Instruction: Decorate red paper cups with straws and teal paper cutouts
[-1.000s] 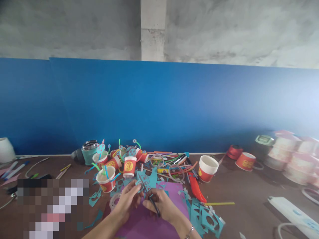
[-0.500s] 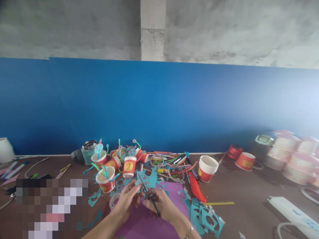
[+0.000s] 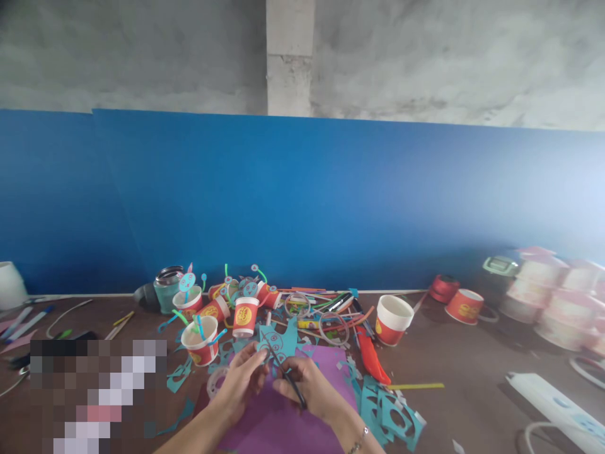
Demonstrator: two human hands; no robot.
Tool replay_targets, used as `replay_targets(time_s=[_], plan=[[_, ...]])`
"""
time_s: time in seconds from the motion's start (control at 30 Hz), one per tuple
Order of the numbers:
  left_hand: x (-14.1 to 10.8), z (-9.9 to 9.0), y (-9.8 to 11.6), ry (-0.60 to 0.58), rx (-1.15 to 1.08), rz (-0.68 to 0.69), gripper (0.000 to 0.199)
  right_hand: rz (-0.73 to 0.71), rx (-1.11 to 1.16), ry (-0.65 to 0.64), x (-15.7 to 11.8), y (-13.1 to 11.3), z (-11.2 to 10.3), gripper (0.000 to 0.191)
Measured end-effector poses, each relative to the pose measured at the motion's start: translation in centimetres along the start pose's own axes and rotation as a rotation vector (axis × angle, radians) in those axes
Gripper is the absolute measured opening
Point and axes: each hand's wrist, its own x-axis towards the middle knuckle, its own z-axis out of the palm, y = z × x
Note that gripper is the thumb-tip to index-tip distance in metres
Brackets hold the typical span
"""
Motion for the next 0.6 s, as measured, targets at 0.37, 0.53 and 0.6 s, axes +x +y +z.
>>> replay_targets(time_s=[0.37, 0.53, 0.6], plan=[[-0.06, -0.04, 0.10, 0.027, 0.048, 0.010, 0.042, 0.026, -0.055, 0.018, -0.09, -0.23, 0.03, 0.037], [0.10, -0.18, 0.03, 0.021, 0.057, 0.016, 0.041, 0.010, -0.073, 0.028, 0.04, -0.13, -0.01, 0.038], [0.16, -0.25, -0.07, 0.010, 0.060, 0.009, 0.041, -0.015, -0.082, 0.035, 0.12, -0.01, -0.04, 0.038]])
